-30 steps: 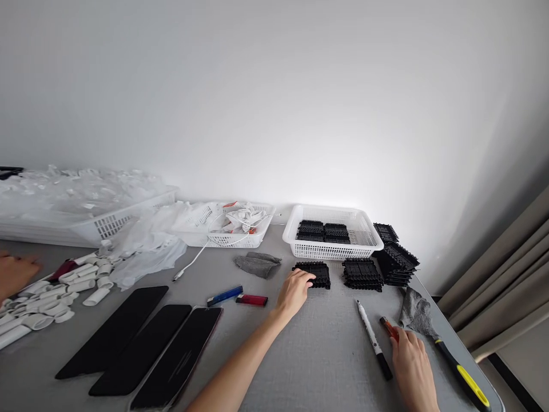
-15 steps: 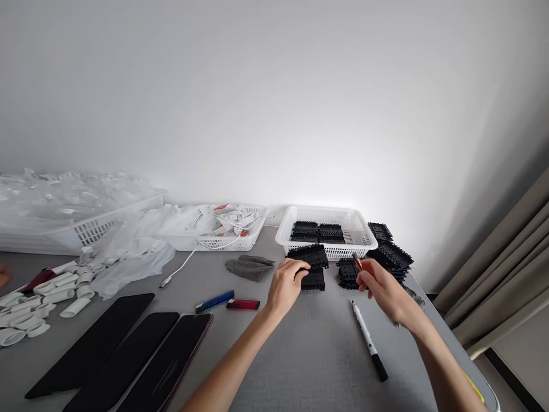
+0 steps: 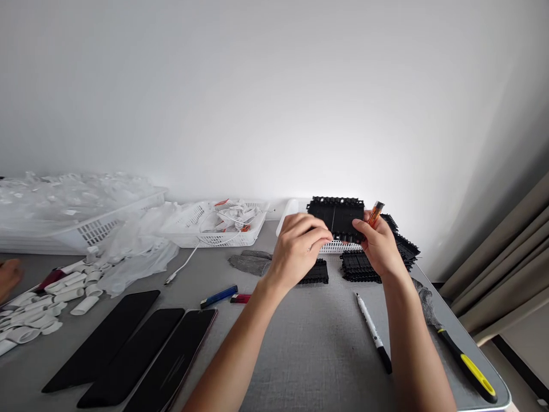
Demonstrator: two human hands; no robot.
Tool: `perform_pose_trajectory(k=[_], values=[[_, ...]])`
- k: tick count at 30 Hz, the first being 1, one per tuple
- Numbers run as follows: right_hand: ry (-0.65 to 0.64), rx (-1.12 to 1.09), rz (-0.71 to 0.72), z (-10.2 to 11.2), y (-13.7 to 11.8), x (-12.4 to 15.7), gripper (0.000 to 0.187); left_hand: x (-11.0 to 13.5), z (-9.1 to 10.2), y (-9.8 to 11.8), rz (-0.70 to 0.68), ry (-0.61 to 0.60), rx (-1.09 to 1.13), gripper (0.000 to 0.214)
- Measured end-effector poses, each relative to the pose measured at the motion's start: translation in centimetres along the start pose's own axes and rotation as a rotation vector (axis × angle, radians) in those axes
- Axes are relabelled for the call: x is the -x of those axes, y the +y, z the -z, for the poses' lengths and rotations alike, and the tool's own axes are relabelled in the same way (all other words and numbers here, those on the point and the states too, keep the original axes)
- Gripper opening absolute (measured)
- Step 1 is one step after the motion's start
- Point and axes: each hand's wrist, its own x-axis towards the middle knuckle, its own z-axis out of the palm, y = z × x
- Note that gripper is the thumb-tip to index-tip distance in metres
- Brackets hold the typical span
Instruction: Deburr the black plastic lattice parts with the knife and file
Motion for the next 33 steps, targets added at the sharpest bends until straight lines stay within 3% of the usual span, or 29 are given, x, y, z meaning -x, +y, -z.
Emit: perform_pose_trajectory(k=[2, 6, 8, 11, 15, 33], values=[[0.034, -0.076, 0.006, 0.6, -0.3, -0.4, 0.039, -0.7, -0.5, -0.5, 0.058, 0.055, 0.019, 0.007], [0.08, -0.121, 0.027, 1.6, -0.5, -1.0, 0.045, -1.1, -2.0, -1.3, 0.414, 0.147, 0.304, 0.052], [0.125, -0.069, 0.053, 1.9, -0.5, -1.1, 0.043, -0.9, -2.7, -1.4, 0.6, 0.066, 0.533, 0.054], [0.146, 0.029, 0.092, 2.3, -0.3, -1.1, 0.038, -0.6, -3.2, -1.4, 0.736, -0.147, 0.777, 0.044], [0.124, 0.097, 0.151, 2.3, -0.1, -1.0, 0.036, -0.5, -3.1, -1.2, 0.812, -0.229, 0.87, 0.042], [0.139, 0.084, 0.177, 2.1, -0.7, -0.5, 0.034, -0.7, -2.4, -1.2, 0.897, -0.277, 0.944, 0.055]])
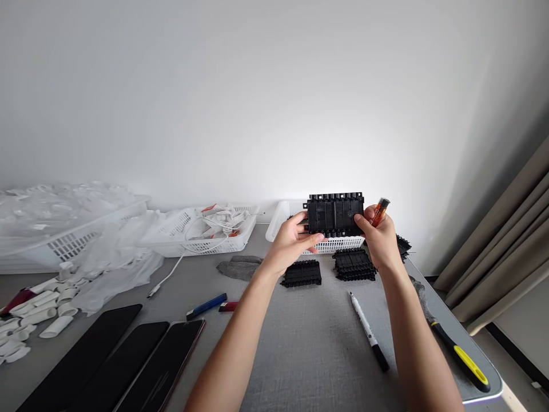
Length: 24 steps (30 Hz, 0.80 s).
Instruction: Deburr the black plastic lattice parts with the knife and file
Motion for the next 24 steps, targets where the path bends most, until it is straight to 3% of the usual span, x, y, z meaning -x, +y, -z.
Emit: perform_pose_trajectory(k=[11, 24], values=[[-0.004, 0.024, -0.021, -0.07, 0.22, -0.14, 0.031, -0.09, 0.08, -0.26, 0.056, 0.006, 0.011, 0.064], [0.033, 0.065, -0.035, 0.06, 0.54, -0.36, 0.031, -0.22, -0.05, -0.44, 0.009, -0.018, 0.087, 0.063]])
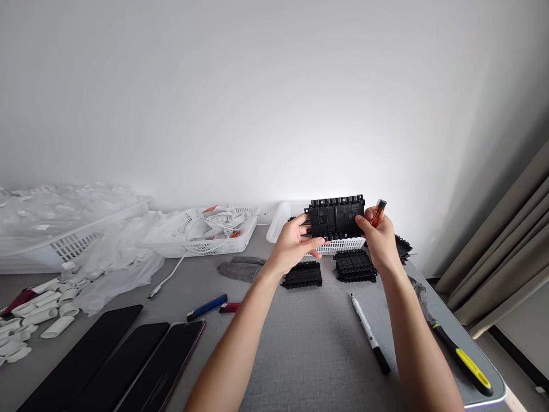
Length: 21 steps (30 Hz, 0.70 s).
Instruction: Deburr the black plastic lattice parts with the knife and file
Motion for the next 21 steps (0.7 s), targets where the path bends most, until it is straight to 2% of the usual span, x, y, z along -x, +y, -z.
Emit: perform_pose_trajectory(k=[3, 8, 14, 21], values=[[-0.008, 0.018, -0.004, 0.1, 0.2, -0.1, 0.031, -0.1, 0.0, -0.1, 0.008, 0.03, 0.016, 0.064], [-0.113, -0.082, -0.044, 0.3, 0.2, -0.1, 0.036, -0.3, 0.5, -0.5, -0.015, 0.068, 0.045, 0.066], [-0.178, -0.123, -0.017, 0.5, 0.2, 0.0, 0.042, -0.3, 0.7, -0.5, -0.018, 0.088, 0.05, 0.066], [-0.166, -0.107, 0.002, 0.3, 1.1, -0.2, 0.044, -0.3, 0.5, -0.4, -0.048, 0.097, 0.005, 0.065]])
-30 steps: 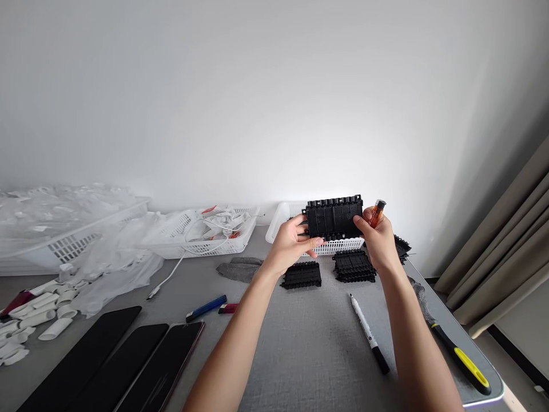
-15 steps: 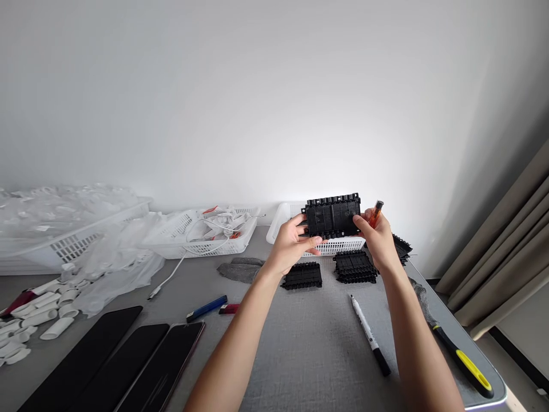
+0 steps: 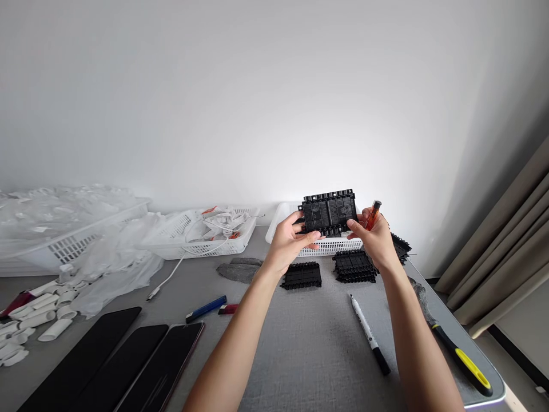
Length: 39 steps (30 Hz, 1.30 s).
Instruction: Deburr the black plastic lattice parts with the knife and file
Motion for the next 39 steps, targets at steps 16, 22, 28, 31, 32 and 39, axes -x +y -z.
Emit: perform_pose_trajectory(k=[16, 22, 28, 31, 32, 39], values=[[-0.068, -0.128, -0.082, -4.0, -2.4, 2.5, 0.06, -0.6, -0.8, -1.2, -0.046, 0.057, -0.058, 0.058], [-0.165, -0.169, -0.272, -5.8, -0.4, 2.5, 0.065, -0.5, -1.5, -1.3, -0.066, 0.021, -0.077, 0.052], [-0.13, -0.17, -0.257, -5.7, -0.3, 2.3, 0.063, -0.4, -1.7, -1.1, -0.063, 0.008, -0.043, 0.052], [-0.111, -0.183, -0.261, -5.5, -0.4, 2.2, 0.062, -0.4, -1.4, -1.0, -0.057, -0.05, -0.001, 0.055], [-0.109, -0.183, -0.26, -5.4, -0.5, 2.2, 0.062, -0.4, -1.3, -1.0, -0.056, -0.07, 0.01, 0.055], [-0.09, -0.173, -0.28, -5.4, -0.9, 2.1, 0.06, -0.4, -1.0, -1.5, -0.051, -0.13, 0.06, 0.049]])
